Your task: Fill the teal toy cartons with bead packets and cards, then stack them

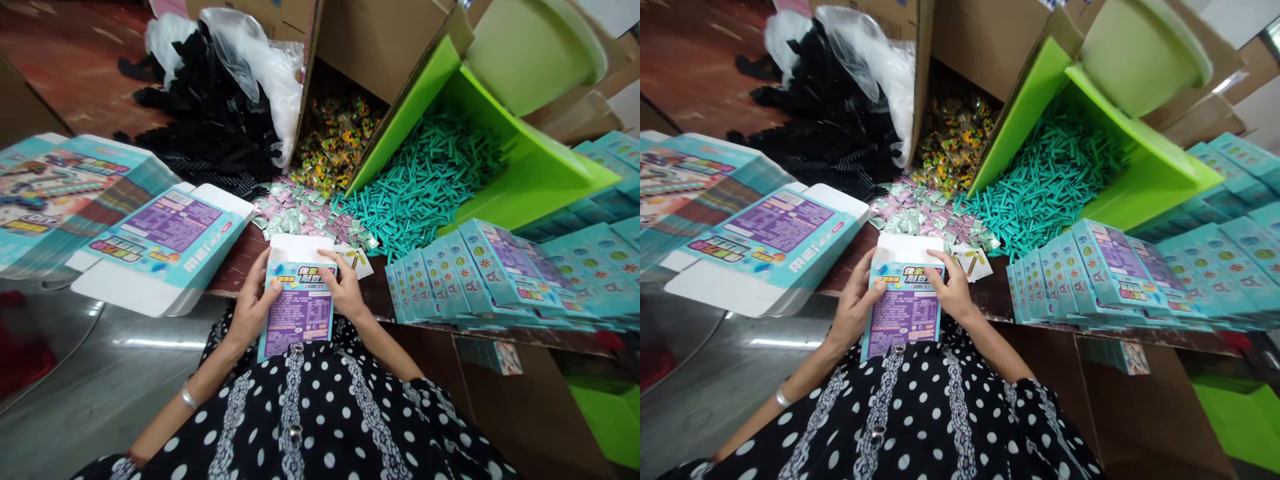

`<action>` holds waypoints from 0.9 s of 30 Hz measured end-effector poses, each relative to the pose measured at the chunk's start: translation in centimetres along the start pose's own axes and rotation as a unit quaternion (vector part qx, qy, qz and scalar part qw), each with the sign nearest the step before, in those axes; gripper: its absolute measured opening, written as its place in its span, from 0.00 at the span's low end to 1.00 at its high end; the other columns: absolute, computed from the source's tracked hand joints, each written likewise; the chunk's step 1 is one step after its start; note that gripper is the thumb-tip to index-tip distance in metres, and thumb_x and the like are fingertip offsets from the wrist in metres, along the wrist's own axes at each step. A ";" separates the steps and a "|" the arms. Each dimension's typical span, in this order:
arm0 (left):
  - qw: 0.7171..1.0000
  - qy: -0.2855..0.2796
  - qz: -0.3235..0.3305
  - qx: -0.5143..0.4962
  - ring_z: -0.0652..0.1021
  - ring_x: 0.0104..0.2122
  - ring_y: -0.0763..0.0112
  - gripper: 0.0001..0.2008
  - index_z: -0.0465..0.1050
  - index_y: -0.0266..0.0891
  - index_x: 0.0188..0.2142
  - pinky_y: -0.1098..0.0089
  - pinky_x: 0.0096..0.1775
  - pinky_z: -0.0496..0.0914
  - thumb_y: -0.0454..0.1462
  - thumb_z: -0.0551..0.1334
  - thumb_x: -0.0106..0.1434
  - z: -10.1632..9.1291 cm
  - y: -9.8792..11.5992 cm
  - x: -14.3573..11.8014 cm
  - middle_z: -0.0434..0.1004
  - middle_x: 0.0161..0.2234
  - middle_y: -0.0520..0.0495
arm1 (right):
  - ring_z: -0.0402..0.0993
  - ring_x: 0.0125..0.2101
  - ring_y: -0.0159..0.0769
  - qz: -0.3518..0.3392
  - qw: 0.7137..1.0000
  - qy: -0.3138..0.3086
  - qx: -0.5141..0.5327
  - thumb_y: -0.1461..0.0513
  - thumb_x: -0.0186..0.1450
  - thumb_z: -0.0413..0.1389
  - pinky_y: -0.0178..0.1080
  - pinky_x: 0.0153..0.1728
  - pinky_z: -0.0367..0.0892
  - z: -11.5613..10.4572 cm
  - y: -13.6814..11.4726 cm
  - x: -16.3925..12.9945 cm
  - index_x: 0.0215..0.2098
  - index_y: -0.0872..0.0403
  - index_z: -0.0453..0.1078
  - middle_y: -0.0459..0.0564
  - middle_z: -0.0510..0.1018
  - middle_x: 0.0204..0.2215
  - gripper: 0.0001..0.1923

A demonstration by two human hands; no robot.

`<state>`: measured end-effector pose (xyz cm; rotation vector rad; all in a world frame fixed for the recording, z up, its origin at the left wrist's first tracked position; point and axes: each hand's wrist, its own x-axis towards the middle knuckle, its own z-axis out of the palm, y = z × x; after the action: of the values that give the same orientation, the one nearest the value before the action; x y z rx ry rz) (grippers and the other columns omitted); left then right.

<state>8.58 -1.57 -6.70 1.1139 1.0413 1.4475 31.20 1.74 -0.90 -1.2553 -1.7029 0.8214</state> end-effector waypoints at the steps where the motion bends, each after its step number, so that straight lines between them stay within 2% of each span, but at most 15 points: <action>1: 1.000 -0.007 -0.010 0.010 0.84 0.55 0.52 0.33 0.71 0.46 0.70 0.57 0.55 0.80 0.51 0.71 0.70 0.0 -0.1 0.0 0.82 0.64 0.40 | 0.81 0.54 0.47 0.020 0.999 0.015 0.024 0.44 0.76 0.58 0.46 0.57 0.75 0.7 0.5 -0.9 0.59 0.52 0.79 0.56 0.85 0.55 0.24; 4: 0.997 -0.007 -0.021 0.070 0.83 0.42 0.58 0.19 0.80 0.43 0.53 0.62 0.44 0.78 0.51 0.68 0.71 0.1 -0.2 0.8 0.86 0.46 0.45 | 0.80 0.47 0.44 0.041 0.996 0.047 0.071 0.41 0.78 0.54 0.43 0.51 0.73 2.0 1.3 -2.0 0.43 0.52 0.80 0.52 0.85 0.43 0.25; 6: 0.994 0.016 0.004 0.106 0.80 0.39 0.61 0.16 0.79 0.42 0.41 0.65 0.42 0.76 0.52 0.67 0.71 0.3 0.0 1.6 0.83 0.41 0.46 | 0.77 0.40 0.40 0.035 0.993 0.065 0.095 0.41 0.76 0.56 0.41 0.45 0.72 2.4 1.5 -1.8 0.36 0.51 0.76 0.49 0.80 0.36 0.25; 7: 0.993 0.031 0.018 0.108 0.79 0.38 0.62 0.16 0.78 0.42 0.38 0.66 0.41 0.75 0.52 0.68 0.70 0.4 0.1 2.0 0.81 0.39 0.47 | 0.75 0.38 0.38 0.033 0.990 0.083 0.112 0.41 0.74 0.59 0.40 0.43 0.71 2.5 1.6 -1.7 0.35 0.51 0.74 0.47 0.77 0.35 0.24; 10: 0.996 0.071 0.039 0.045 0.79 0.36 0.64 0.19 0.71 0.43 0.39 0.68 0.39 0.74 0.52 0.74 0.64 1.0 0.4 2.5 0.79 0.37 0.49 | 0.74 0.36 0.36 0.025 0.971 0.155 0.179 0.44 0.68 0.68 0.38 0.40 0.71 3.0 1.7 -1.1 0.39 0.49 0.69 0.45 0.76 0.36 0.21; 12: 0.996 0.084 0.043 0.007 0.81 0.36 0.64 0.25 0.67 0.45 0.40 0.68 0.38 0.75 0.52 0.78 0.60 1.0 0.7 2.6 0.80 0.36 0.50 | 0.74 0.36 0.36 0.009 0.964 0.161 0.212 0.45 0.65 0.72 0.39 0.43 0.73 3.1 1.7 -0.7 0.40 0.48 0.67 0.44 0.76 0.36 0.23; 15: 0.998 0.030 0.031 0.043 0.79 0.31 0.66 0.23 0.69 0.44 0.38 0.70 0.32 0.73 0.56 0.74 0.65 0.4 1.7 2.8 0.80 0.34 0.48 | 0.69 0.31 0.34 0.003 0.970 0.079 0.230 0.43 0.63 0.73 0.41 0.47 0.73 2.4 1.4 -0.1 0.32 0.49 0.65 0.40 0.71 0.28 0.26; 18: 0.992 -0.059 -0.004 0.109 0.75 0.27 0.68 0.21 0.75 0.43 0.34 0.69 0.27 0.69 0.57 0.71 0.68 -0.5 3.5 3.4 0.79 0.32 0.47 | 0.64 0.28 0.32 0.035 0.975 -0.020 0.217 0.44 0.63 0.74 0.39 0.40 0.71 0.9 0.8 1.0 0.26 0.49 0.62 0.38 0.66 0.25 0.29; 20: 0.985 -0.112 -0.017 0.133 0.81 0.32 0.64 0.19 0.80 0.43 0.38 0.67 0.31 0.74 0.54 0.76 0.63 -0.9 4.8 4.1 0.84 0.36 0.46 | 0.72 0.32 0.34 0.050 0.977 -0.097 0.184 0.45 0.62 0.75 0.39 0.42 0.73 -0.5 0.2 1.7 0.31 0.50 0.72 0.42 0.75 0.30 0.23; 21: 0.980 -0.139 -0.019 0.143 0.83 0.36 0.60 0.19 0.83 0.43 0.41 0.66 0.35 0.77 0.53 0.77 0.61 -1.0 5.4 4.3 0.86 0.40 0.44 | 0.77 0.38 0.37 0.049 0.975 -0.144 0.163 0.46 0.62 0.74 0.41 0.46 0.75 -1.1 -0.1 2.1 0.37 0.50 0.78 0.45 0.82 0.36 0.20; 22: 0.974 -0.164 -0.019 0.153 0.85 0.41 0.57 0.20 0.85 0.44 0.44 0.64 0.39 0.79 0.53 0.77 0.61 -1.0 5.8 4.6 0.88 0.44 0.42 | 0.81 0.45 0.40 0.046 0.970 -0.192 0.141 0.46 0.63 0.74 0.44 0.51 0.76 -1.7 -0.5 2.3 0.45 0.50 0.83 0.49 0.86 0.43 0.20; 24: 0.965 -0.194 -0.013 0.173 0.86 0.45 0.53 0.20 0.88 0.44 0.48 0.61 0.43 0.80 0.53 0.75 0.63 -0.9 6.3 4.8 0.90 0.48 0.41 | 0.82 0.55 0.45 0.031 0.959 -0.265 0.100 0.47 0.67 0.70 0.49 0.59 0.75 -2.8 -1.3 2.7 0.55 0.48 0.85 0.52 0.88 0.54 0.23; 27: 0.968 -0.174 0.007 0.178 0.87 0.43 0.52 0.18 0.91 0.46 0.45 0.60 0.41 0.81 0.54 0.74 0.65 -0.4 6.3 4.7 0.91 0.46 0.41 | 0.84 0.55 0.45 0.014 0.957 -0.286 0.057 0.46 0.73 0.64 0.49 0.60 0.77 -3.6 -2.1 2.9 0.59 0.45 0.86 0.49 0.89 0.54 0.22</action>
<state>6.58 2.14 -0.05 1.5703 1.0621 1.0427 33.21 4.00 3.19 -1.0196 -2.0480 1.3762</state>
